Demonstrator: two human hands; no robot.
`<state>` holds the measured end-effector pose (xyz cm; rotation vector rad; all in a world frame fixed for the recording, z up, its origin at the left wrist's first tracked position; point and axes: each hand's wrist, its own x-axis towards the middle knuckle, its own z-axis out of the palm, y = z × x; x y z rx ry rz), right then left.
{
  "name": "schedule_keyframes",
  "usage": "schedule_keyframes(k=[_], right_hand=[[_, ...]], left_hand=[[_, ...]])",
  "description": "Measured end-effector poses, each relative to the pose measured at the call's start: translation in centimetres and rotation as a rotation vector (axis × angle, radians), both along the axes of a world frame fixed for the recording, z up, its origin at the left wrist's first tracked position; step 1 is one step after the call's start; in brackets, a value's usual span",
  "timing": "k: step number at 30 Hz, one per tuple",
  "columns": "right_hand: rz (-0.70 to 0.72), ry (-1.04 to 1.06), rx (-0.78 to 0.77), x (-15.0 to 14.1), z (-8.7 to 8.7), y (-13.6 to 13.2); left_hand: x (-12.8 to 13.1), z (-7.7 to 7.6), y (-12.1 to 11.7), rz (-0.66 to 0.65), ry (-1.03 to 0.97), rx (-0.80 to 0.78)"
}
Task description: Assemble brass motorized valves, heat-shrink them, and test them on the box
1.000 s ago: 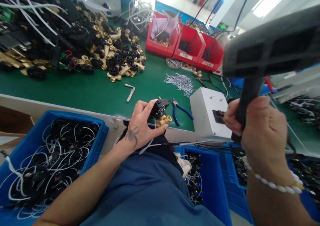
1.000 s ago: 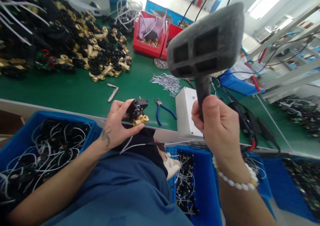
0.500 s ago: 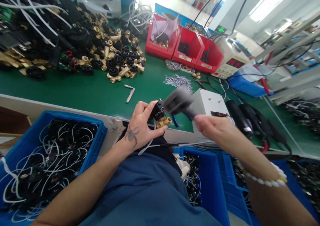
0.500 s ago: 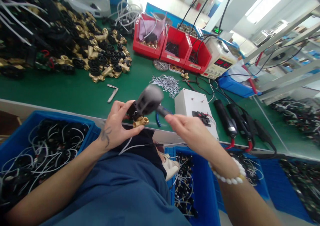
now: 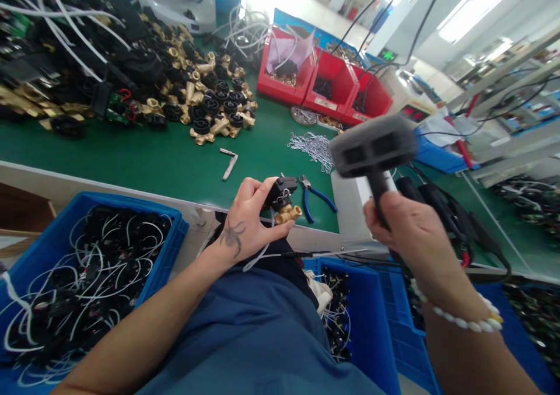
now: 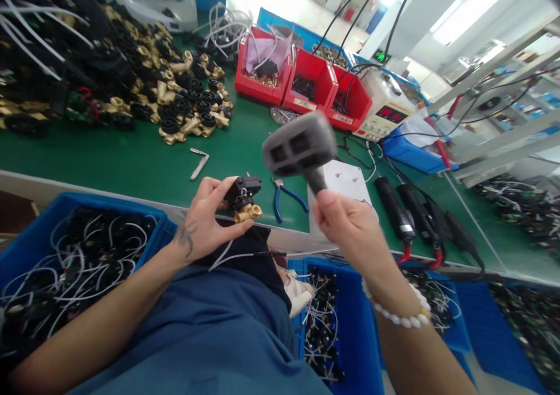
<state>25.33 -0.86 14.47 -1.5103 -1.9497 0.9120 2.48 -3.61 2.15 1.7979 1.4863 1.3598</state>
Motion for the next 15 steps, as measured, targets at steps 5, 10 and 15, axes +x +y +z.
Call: schedule_keyframes(k=[5, 10, 15], right_hand=[[0.065, -0.055, -0.052, -0.34, -0.03, 0.09], [0.053, -0.102, -0.058, -0.24, 0.45, 0.23], [0.023, -0.057, -0.093, -0.02, -0.19, 0.25]], left_hand=[[-0.08, -0.03, 0.18, 0.017, 0.003, 0.008], [-0.19, -0.08, 0.22, 0.013, -0.007, 0.002], [-0.19, -0.08, 0.31, 0.018, 0.050, 0.019]])
